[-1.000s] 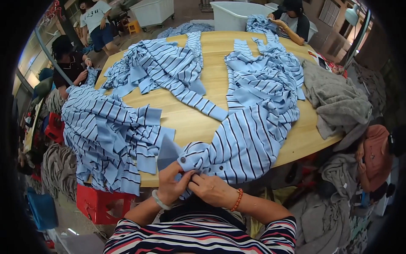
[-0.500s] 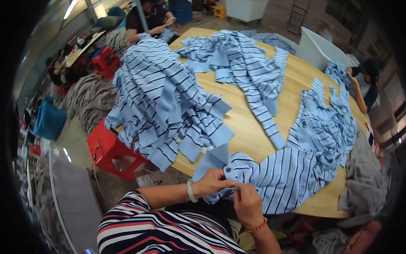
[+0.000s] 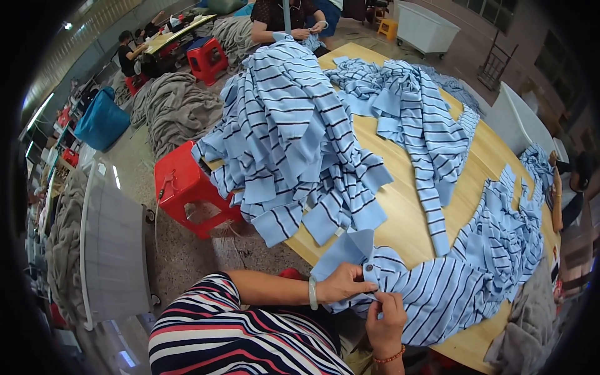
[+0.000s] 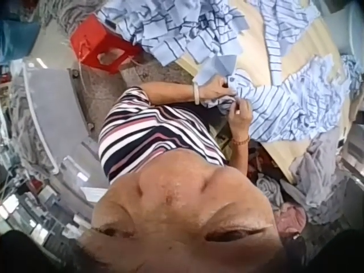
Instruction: Inspecting and trimming loose threads from blue and white striped shirts in a sewing factory environment.
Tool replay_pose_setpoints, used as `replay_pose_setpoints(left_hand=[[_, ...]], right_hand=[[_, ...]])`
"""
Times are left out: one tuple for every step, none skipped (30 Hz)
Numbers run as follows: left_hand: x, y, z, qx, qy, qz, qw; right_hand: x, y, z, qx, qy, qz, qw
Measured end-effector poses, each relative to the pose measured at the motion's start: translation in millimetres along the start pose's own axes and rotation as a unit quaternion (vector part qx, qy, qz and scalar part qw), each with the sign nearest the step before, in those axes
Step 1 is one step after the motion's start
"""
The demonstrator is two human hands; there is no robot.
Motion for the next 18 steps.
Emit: replay_pose_setpoints(left_hand=[[-1, 0, 5, 0.001, -0.001, 0.004, 1.000], [-2, -1, 9, 0.003, -0.010, 0.011, 1.000], [-3, -2, 13, 0.005, -0.020, 0.019, 1.000], [-1, -2, 8, 0.005, -0.021, 0.022, 1.000], [2, -2, 1, -0.003, -0.046, 0.037, 0.998], [3, -2, -3, -0.011, -0.072, 0.052, 0.996], [3, -2, -4, -0.008, -0.074, 0.053, 0.996], [3, -1, -3, -0.011, -0.065, 0.053, 0.996], [3, 0, -2, -0.014, -0.056, 0.051, 0.997], [0, 1, 3, -0.009, -0.058, 0.046, 0.997], [-2, 1, 10, -0.016, -0.064, 0.047, 0.997], [-5, 0, 16, -0.023, -0.070, 0.046, 0.996], [-4, -2, 12, -0.018, -0.072, 0.035, 0.997], [0, -3, 5, -0.003, -0.088, 0.051, 0.995], [2, -3, 0, 0.012, -0.105, 0.065, 0.992], [0, -3, 2, 0.021, -0.116, 0.056, 0.992], [-3, -3, 6, 0.027, -0.116, 0.040, 0.992], [-6, -2, 12, 0.010, -0.116, 0.033, 0.993]], right_hand=[[1, 0, 1, -0.001, -0.010, 0.011, 1.000], [2, 0, 2, -0.002, -0.020, 0.023, 1.000], [2, 0, 2, -0.002, -0.020, 0.019, 1.000], [2, 0, -1, 0.000, -0.016, 0.020, 1.000], [2, 1, -2, 0.001, -0.011, 0.023, 1.000], [2, 2, -3, 0.001, -0.012, 0.019, 1.000], [2, 2, -3, 0.006, -0.010, 0.016, 1.000], [3, 3, -3, 0.010, -0.008, 0.013, 1.000], [5, 4, -5, 0.006, -0.010, 0.013, 1.000], [6, 6, -9, 0.015, -0.020, 0.002, 1.000], [8, 7, -11, 0.024, -0.031, -0.007, 0.999], [11, 7, -10, 0.015, -0.033, 0.000, 0.999], [10, 8, -12, 0.042, -0.064, -0.025, 0.997], [9, 8, -14, 0.069, -0.095, -0.047, 0.992], [9, 7, -13, 0.059, -0.097, -0.034, 0.993], [6, 6, -12, 0.028, -0.061, -0.013, 0.998], [5, 4, -10, -0.004, -0.026, 0.008, 1.000], [6, 2, -9, -0.023, 0.002, 0.014, 1.000]])
Point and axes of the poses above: each hand's wrist, its own y-axis away from the middle knuckle, its own x-axis out of the palm, z = x × y, the point moved 4 cm from there along -y, towards the middle knuckle, and after that the axes turned 15 degrees about x, right-handed, at the moved point
